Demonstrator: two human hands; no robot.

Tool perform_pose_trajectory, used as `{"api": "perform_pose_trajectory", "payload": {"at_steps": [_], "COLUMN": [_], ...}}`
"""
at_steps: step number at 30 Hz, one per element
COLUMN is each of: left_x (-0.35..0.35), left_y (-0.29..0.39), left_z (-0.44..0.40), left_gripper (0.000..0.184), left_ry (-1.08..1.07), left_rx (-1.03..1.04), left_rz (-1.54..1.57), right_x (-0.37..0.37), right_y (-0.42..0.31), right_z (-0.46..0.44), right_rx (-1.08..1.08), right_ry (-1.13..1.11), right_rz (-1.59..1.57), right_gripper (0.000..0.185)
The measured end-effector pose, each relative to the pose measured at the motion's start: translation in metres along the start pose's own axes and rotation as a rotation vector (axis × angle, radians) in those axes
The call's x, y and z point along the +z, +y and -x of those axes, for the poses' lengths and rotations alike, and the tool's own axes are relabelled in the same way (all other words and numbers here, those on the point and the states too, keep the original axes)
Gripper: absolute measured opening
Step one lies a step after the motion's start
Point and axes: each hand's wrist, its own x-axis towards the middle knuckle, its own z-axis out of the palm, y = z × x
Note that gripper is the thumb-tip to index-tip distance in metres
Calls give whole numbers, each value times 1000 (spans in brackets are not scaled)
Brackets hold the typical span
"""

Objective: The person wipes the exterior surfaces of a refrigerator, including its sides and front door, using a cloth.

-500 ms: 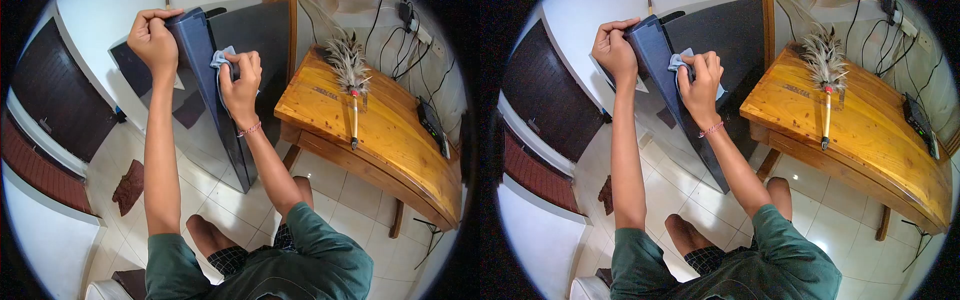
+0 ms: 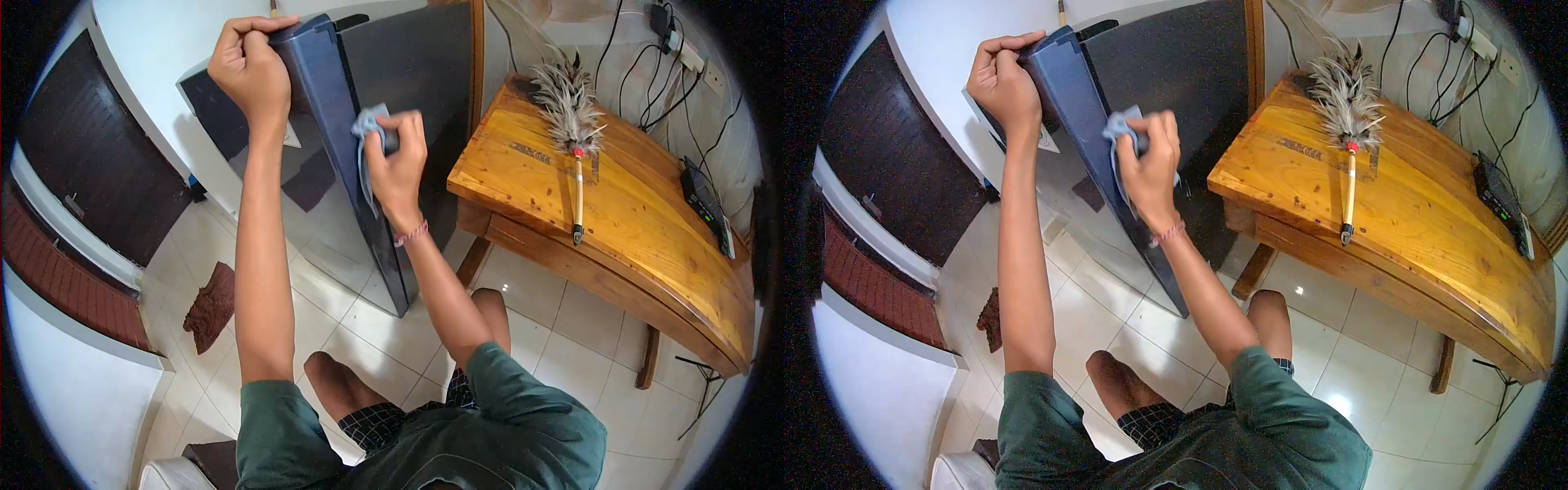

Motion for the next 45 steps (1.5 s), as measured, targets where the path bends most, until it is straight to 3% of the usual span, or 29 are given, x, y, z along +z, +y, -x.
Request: {"api": "perform_pose_trajectory", "payload": {"at_steps": [3, 10, 20, 24, 25, 28, 33, 36, 42, 45], "left_x": [-2, 1, -2, -3, -3, -2, -3, -4, -2, 0], "left_y": [3, 2, 5, 6, 5, 6, 5, 7, 5, 3], "left_z": [1, 5, 4, 4, 4, 4, 3, 4, 4, 4], "left_gripper": [21, 24, 20, 20, 20, 21, 21, 21, 23, 25], "left_ry": [-22, 19, -23, -26, -24, -19, -22, -34, -15, 8], "left_rx": [-46, -19, -35, -47, -49, -57, -30, -37, -18, 6], "left_rz": [-23, 44, 12, -13, -18, -3, -13, -49, 1, 26], "right_x": [12, -12, 3, -8, -10, -13, 4, 10, -14, -23], "right_y": [-12, 15, -6, 17, 16, 14, -4, -19, 16, 18], "right_z": [-35, 37, -9, 30, 39, 41, -9, -34, 42, 69], "right_rx": [-34, 227, 255, 261, 367, 407, 143, 107, 245, 413], "right_ry": [41, -51, -26, -47, -59, -65, -5, 13, -56, -58], "right_rz": [-76, -108, -194, -162, -214, -184, -148, -137, -119, -56], "right_gripper": [10, 12, 11, 13, 13, 13, 11, 10, 11, 12]}}
